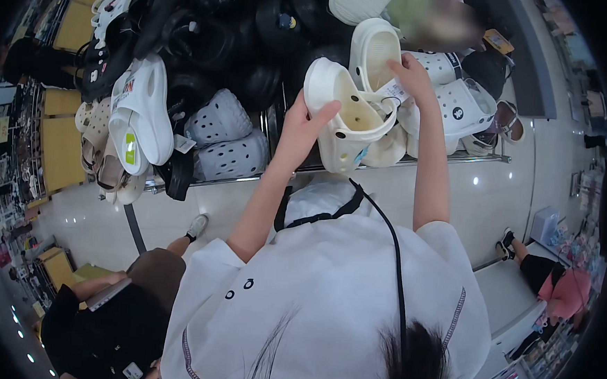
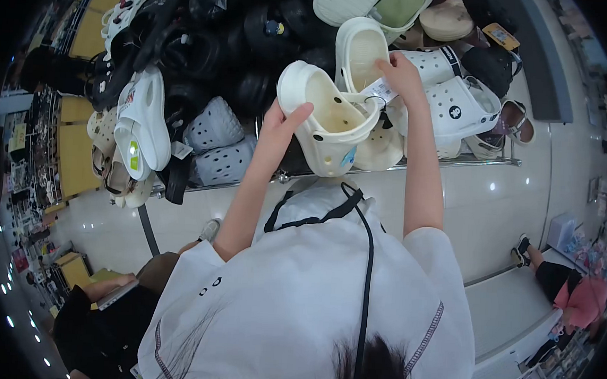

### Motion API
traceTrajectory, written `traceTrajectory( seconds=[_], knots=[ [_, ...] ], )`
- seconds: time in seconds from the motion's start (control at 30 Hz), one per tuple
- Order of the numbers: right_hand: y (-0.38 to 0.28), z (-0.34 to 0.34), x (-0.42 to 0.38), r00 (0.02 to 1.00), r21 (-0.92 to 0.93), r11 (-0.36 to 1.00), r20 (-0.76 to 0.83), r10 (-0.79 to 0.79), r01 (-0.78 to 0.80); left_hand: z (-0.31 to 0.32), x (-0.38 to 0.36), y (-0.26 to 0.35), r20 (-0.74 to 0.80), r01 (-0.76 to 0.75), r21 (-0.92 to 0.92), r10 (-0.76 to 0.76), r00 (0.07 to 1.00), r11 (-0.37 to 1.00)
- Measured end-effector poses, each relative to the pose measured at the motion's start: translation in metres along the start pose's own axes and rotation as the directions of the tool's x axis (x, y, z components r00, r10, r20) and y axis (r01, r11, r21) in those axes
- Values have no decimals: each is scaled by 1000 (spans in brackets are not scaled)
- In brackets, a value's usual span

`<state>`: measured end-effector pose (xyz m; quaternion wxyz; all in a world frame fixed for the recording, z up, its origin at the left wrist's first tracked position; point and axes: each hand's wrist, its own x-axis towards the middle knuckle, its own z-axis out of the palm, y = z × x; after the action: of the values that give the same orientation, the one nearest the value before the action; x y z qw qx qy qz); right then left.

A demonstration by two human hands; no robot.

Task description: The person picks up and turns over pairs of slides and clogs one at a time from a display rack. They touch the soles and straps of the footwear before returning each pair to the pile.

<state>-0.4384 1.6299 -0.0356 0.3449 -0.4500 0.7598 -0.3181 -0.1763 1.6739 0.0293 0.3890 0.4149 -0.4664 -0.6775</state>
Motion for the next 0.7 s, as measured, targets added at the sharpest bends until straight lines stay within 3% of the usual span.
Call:
traceTrajectory(
  seconds=[0.03,0.1,0.23,0.37,0.43,0.5,0.57,0.7],
  knots=[
    [0,-2,1,999,41,999,29,16,-17,-1,5,1,6,-5,-3,5,1000,1000],
    [-20,-5,-14,1000,53,999,-13,7,-6,-2,12,5,56,6,202,-17,998,979],
    [-19,-14,-11,994,121,989,-82,-74,84,-1,17,2,-76,-16,138,27,997,990],
    [-42,-34,-24,996,206,975,-68,-64,77,-7,32,8,-219,-88,-304,20,976,949],
    [-62,-42,-35,988,278,956,-142,-58,96,-13,48,11,-232,-47,-504,-83,969,862],
    [-74,-51,-48,995,311,948,-88,-48,73,-12,49,32,-188,-29,-565,-94,978,825],
    [-76,-55,-57,992,514,856,80,-96,42,-14,51,41,-141,-9,-622,-100,985,783],
    [-79,-53,-82,992,618,784,128,-23,-61,-20,54,45,22,114,-640,-131,991,760]
  ],
)
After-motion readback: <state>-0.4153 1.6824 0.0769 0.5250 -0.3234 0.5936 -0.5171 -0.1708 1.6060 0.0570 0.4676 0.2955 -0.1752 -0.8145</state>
